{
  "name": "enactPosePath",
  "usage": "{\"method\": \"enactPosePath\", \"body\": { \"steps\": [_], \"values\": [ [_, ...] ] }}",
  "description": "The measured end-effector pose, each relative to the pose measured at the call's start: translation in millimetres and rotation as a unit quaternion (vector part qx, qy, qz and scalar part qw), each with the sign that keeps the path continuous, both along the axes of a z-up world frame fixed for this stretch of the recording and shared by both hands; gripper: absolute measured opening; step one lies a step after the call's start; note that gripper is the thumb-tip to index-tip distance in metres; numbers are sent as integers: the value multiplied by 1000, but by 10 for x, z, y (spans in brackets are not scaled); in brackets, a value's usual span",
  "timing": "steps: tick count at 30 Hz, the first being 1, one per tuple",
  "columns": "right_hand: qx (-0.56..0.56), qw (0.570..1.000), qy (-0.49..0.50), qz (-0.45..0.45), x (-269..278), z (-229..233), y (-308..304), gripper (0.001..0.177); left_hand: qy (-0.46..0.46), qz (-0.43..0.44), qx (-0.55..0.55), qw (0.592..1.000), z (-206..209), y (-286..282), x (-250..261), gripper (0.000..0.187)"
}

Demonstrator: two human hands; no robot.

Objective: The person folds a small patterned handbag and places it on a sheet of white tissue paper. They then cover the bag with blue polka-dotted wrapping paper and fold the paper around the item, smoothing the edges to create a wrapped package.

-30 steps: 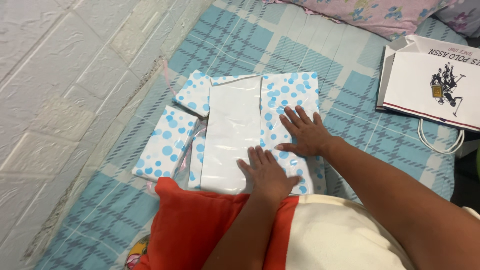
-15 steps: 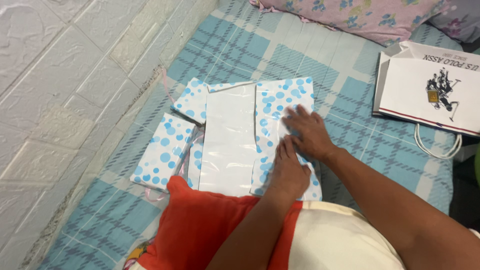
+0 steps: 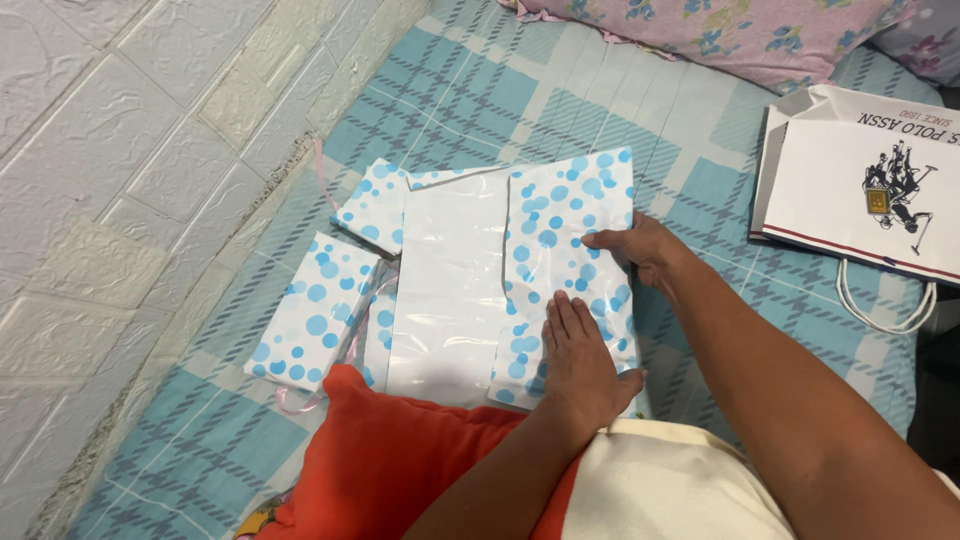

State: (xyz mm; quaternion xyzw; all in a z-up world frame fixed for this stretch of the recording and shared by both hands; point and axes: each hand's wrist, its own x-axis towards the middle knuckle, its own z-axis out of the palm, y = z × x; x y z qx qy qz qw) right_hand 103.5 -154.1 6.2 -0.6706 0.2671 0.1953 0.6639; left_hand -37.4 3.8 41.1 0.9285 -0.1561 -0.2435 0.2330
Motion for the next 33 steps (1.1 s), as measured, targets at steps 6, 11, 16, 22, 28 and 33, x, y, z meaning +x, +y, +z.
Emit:
{"method": "enactPosePath", "body": {
  "steps": [6, 11, 16, 22, 28, 33],
  "values": [
    [70, 995, -39, -59, -25, -186, -204, 46, -20, -1, 11, 1000, 99, -121, 36, 117],
    [135, 963, -53, -227, -308, -331, -597, 43, -130, -92, 121, 980, 142, -243, 69, 117],
    [185, 893, -75, -403, -650, -469, -447, 43, -190, -152, 258, 935, 125, -200, 219, 117],
    [134, 888, -70, -434, -1018, -371, 253, 46, -133, -122, 217, 959, 57, -79, 269, 114],
    [209, 936, 125, -256, -1355, -69, 564, 49, -88, -97, 157, 979, -55, 127, 259, 117],
    [75, 964, 250, 52, -1589, 256, 593, 69, -129, -114, 136, 976, -183, 223, 267, 107]
  ]
}}
